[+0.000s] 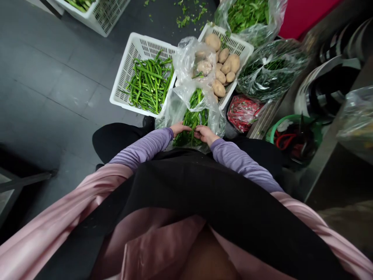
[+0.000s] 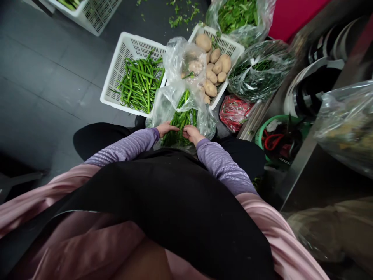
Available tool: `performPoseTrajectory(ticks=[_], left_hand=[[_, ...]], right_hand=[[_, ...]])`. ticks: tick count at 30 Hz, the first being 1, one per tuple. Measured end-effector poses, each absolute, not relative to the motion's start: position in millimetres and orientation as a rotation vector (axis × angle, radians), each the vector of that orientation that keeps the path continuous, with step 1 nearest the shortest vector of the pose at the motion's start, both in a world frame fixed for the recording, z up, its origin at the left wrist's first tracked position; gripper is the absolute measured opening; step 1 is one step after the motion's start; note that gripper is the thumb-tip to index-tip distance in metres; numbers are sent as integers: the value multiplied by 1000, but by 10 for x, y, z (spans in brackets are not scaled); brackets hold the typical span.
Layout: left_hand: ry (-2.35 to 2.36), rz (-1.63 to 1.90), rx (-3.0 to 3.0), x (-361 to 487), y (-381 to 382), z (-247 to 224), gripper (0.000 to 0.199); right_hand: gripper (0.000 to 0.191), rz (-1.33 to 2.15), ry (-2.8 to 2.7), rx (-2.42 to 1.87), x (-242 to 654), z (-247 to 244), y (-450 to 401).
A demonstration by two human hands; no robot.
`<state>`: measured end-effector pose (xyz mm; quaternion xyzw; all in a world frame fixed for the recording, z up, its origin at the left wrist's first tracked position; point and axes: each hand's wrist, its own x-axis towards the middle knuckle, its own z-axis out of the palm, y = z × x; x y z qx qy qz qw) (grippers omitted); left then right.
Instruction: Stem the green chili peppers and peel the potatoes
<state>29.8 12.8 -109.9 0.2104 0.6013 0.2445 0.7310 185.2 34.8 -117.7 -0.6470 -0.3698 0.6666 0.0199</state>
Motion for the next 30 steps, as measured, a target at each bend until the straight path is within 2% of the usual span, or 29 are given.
performPoseTrajectory(ticks=[5,11,18,22,25,27,30], left_hand=[[1232,590,317,259,218,-1129,20],[1241,565,313,197,225,-1141,22],[1233,601,249,111,247,-1193,15],[1184,598,248,104,207,-1192,20],[1181,607,228,92,209,-1187,15],[1214,676,181,61,251,-1189,8],[1237,751,124,10,330,-1189,10]], right_hand=[[31,2145,-802,-1875,1790,-1229,265],[25,2288,-619,-1668,1828,-1295,291],[34,2188,-729,-1682,1682,-1351,204],[24,2185,-614,-1664,1671,-1409,219],[20,2185,-556,-1675,1700,-1450,271],[23,2224,-631,-1629,1707,-1470,272],[31,2211,-853,-1531,1677,-1487,208]])
